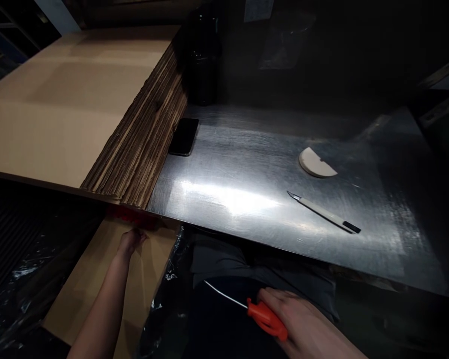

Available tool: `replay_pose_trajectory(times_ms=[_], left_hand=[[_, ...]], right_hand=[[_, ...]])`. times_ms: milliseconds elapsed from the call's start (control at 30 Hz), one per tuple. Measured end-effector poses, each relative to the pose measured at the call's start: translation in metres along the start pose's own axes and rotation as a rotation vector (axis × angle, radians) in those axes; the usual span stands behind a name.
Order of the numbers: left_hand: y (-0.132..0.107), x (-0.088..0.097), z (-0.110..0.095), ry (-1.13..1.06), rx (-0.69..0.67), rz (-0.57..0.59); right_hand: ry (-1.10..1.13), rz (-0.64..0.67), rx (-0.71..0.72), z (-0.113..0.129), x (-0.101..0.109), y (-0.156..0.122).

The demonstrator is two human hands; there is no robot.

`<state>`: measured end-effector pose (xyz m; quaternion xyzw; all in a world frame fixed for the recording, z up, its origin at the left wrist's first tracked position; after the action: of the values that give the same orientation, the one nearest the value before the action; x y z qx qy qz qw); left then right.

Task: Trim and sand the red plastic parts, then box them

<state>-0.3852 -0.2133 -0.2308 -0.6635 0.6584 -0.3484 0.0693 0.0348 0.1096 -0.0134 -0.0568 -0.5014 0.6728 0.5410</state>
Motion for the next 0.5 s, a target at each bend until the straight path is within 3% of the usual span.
replay_pose_trajectory(times_ms=[167,367,500], left_hand=[[-0.022,-0.019,0.013,-0.022,0.154,0.091],[-0.035,-0.027,-0.010,-0.019,0.102,0.078],[-0.062,-0.019,-0.031,0.106,0.015,0.017]], right_hand=[[0.021,-0.001,0.012,-0.004,-0.001,-0.003],[0.010,0.017,0.027,-0.002,0.002,-0.006],[0.059,-0.120,0.050,-0.021,0.018,-0.022]])
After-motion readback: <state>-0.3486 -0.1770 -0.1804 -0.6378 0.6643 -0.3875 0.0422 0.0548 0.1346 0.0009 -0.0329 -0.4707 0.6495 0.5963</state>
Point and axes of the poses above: each hand's wrist, its own y-axis towards the middle knuckle, its own x-axis out of the back of the hand, z = x × y, the point moved 8 cm from there along y, towards the middle knuckle, and after that the axes turned 5 degrees about -x, right-handed, at the moved point
